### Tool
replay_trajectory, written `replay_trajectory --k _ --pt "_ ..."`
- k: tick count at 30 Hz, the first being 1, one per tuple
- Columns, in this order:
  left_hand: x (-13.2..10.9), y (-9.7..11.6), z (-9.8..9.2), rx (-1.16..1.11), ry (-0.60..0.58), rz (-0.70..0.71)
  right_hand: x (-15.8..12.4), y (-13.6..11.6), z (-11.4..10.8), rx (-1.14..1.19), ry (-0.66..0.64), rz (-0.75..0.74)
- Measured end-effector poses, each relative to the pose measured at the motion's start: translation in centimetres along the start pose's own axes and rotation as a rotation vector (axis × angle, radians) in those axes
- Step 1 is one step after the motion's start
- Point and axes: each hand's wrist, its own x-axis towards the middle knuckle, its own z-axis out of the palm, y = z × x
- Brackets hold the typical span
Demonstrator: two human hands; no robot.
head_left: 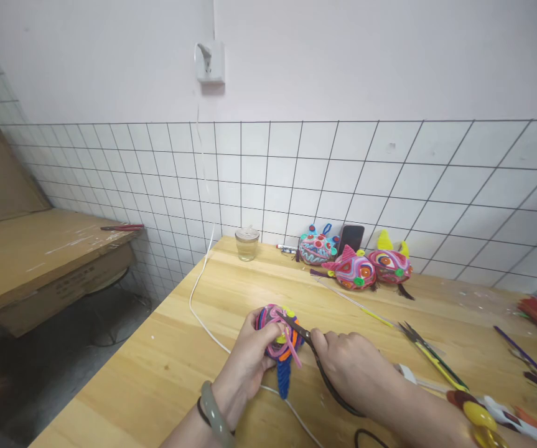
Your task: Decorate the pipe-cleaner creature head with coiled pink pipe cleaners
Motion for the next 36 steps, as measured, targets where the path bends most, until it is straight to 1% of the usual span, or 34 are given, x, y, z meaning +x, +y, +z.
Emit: replay_trajectory --k 5,8,13,18,26,29,32,34,36 --pt "0.1 0.0 0.1 -0.007 0.008 -0.001 0.0 0.1 0.0 -0.017 0.068 0.012" --pt "0.0 0.0 0.1 -0.009 0.013 0.006 0.2 0.1 0.1 -0.023 0.084 0.005" --pt "-0.4 -0.2 0.1 0.019 -0.007 0.030 0.2 -0.3 -0.3 -0.023 0.044 0.018" --pt "-0.4 0.0 0.1 0.040 -0.013 0.000 -0.2 -0.2 -0.7 0.000 0.026 0.028" --pt "-0.4 -0.1 0.0 0.022 -0.061 -0.017 -0.4 0.4 0.0 0.087 -0.038 0.036" --pt "-0.3 -0.1 0.0 0.006 -0.070 -0.013 -0.3 0.3 -0.5 0.195 -0.053 0.076" --pt "-0.1 -0.1 -0.1 0.001 -0.077 -0.009 -0.3 0.8 -1.4 0.479 -0.077 0.149" --pt "-0.1 -0.1 0.0 -0.009 -0.062 -0.006 -0.2 1.6 -1.7 0.630 -0.078 0.253" --pt "-0.1 0.1 0.0 -0.013 -0.045 -0.008 0.2 2.7 -1.3 0.649 -0.103 0.399"
